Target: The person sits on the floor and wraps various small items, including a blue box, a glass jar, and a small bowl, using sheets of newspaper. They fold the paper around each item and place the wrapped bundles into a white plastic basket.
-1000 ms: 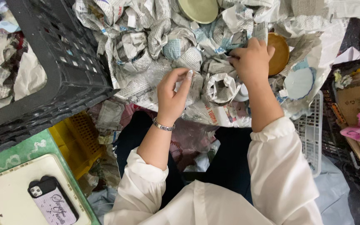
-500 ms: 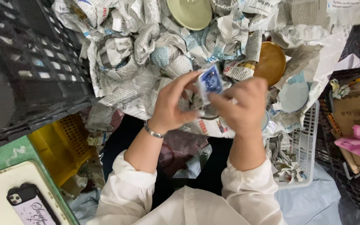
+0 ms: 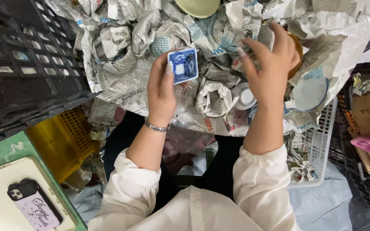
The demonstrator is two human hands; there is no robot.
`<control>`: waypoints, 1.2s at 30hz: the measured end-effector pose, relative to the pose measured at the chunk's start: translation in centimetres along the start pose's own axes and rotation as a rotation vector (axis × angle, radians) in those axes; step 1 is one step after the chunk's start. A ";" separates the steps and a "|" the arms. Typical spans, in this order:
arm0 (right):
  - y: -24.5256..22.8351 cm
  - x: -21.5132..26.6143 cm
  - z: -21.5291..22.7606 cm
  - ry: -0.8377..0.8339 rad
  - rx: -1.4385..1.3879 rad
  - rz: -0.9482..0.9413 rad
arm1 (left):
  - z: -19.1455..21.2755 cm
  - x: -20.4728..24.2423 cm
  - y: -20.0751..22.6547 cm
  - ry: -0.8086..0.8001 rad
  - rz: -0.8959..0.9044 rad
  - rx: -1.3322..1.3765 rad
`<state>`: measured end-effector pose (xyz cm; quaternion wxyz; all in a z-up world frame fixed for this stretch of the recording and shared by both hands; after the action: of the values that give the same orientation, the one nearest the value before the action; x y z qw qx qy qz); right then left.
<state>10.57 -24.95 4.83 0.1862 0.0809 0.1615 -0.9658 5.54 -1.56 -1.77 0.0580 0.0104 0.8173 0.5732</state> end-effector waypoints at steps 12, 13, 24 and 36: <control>0.9 -0.2 -6.5 -0.243 0.061 0.015 | -0.7 0.3 0.6 -0.083 -0.016 -0.104; 0.8 -0.3 -6.5 -0.248 0.058 0.027 | -0.7 0.2 0.7 -0.079 -0.018 -0.100; -0.9 -1.1 -6.4 -0.151 -0.029 0.130 | 0.0 0.0 0.5 0.026 0.038 -0.023; 0.5 -0.2 -6.5 0.092 -0.067 -0.041 | 0.7 -0.1 -0.1 0.078 0.039 0.011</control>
<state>11.56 -23.14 -1.33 0.1614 0.1155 0.2037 -0.9587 5.67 -0.94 -2.04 0.0149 0.0045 0.8217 0.5698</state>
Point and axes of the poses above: each hand's wrist, its own x-axis away from the middle knuckle, its own z-axis out of the back of the hand, y = z × x, the point moved 4 cm from there along -x, towards the middle knuckle, and after that the axes turned 14 degrees about -y, right-handed, at the moved point
